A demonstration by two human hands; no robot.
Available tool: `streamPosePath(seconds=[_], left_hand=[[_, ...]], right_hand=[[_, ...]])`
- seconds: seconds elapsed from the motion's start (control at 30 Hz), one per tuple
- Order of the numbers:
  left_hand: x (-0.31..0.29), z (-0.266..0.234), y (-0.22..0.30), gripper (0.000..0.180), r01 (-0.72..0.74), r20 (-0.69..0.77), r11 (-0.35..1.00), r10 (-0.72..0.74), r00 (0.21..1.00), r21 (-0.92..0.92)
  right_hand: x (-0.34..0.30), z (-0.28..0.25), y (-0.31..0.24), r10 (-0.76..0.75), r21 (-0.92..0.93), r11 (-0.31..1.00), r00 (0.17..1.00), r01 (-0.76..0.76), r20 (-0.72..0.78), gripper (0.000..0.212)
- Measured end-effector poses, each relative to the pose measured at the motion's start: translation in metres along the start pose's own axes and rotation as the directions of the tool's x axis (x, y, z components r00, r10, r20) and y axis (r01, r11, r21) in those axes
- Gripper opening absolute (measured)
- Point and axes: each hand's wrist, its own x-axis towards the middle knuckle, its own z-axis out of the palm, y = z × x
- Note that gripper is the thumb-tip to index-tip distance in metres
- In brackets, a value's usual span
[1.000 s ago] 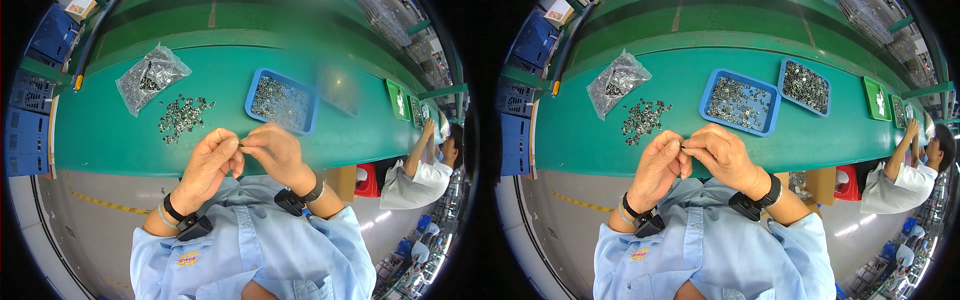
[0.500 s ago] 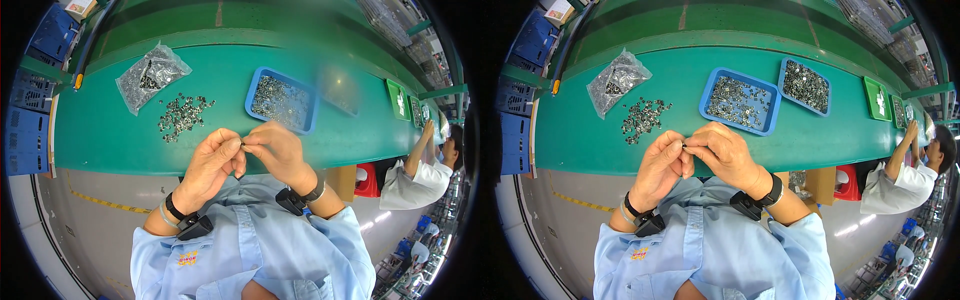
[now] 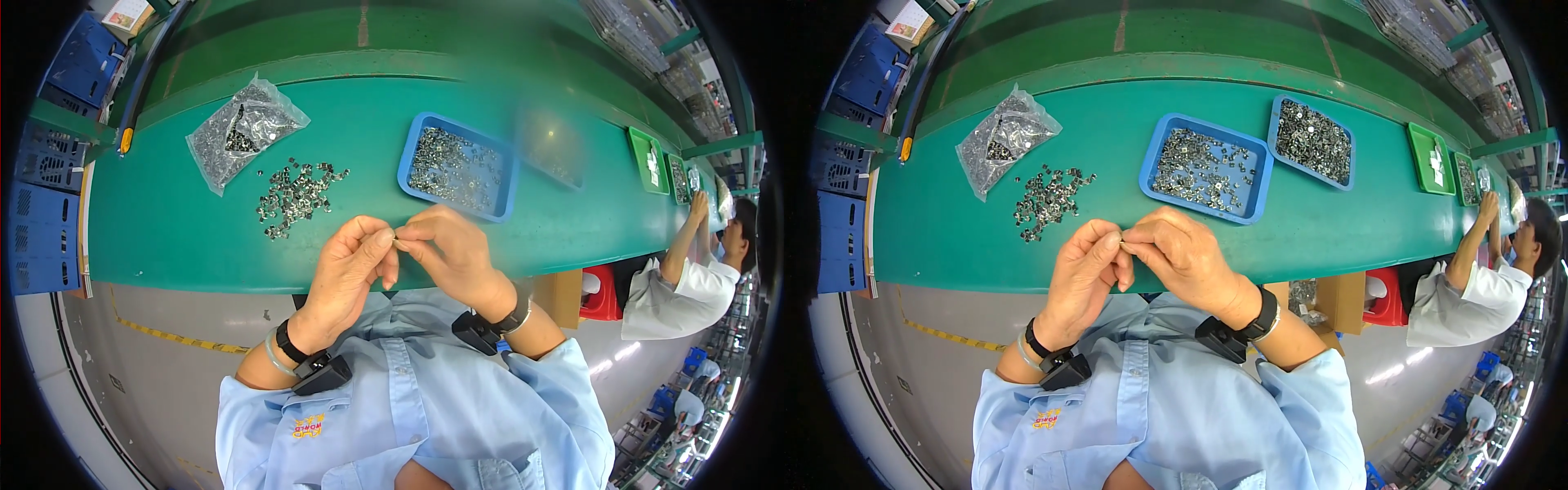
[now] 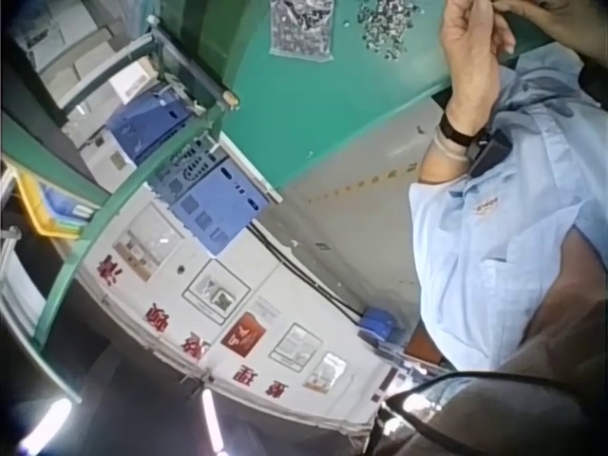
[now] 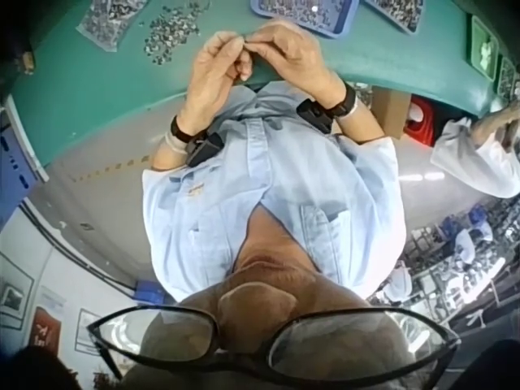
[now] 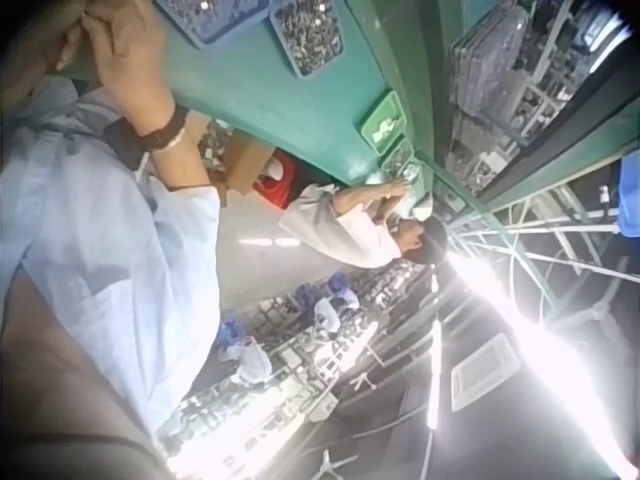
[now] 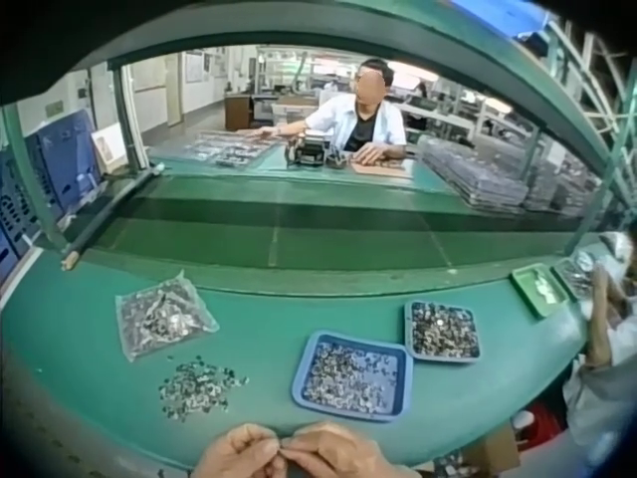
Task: The person picks up a small component from the green surface and joins it with another piece by hand, then places the assembled unit into a blue tray.
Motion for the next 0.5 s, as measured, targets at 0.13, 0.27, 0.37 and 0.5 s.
streamPosePath(seconds=[0.13,0.27,0.37,0.5], left_hand=[[0.002,-0.007,0.001,0.016,0.005,-0.042,1.000,-0.005,0.999,-0.004],[-0.001,-0.023,0.007,0.016,0.004,-0.065,1.000,-0.005,0.998,-0.013],[-0.004,-0.033,0.010,0.015,0.011,-0.055,0.999,-0.014,0.998,-0.053],[-0.005,-0.038,0.015,0.015,0.019,-0.049,0.998,-0.023,0.999,-0.067]], right_hand=[[0.011,-0.026,0.021,-0.038,-0.172,0.984,0.999,0.041,0.016,0.013],[0.035,-0.049,0.036,0.011,-0.466,0.884,0.995,0.038,0.102,0.012],[0.057,-0.035,0.040,-0.011,-0.534,0.837,0.978,0.122,0.207,0.012],[0.086,0.008,0.039,-0.108,-0.440,0.858,0.930,0.266,0.351,0.013]])
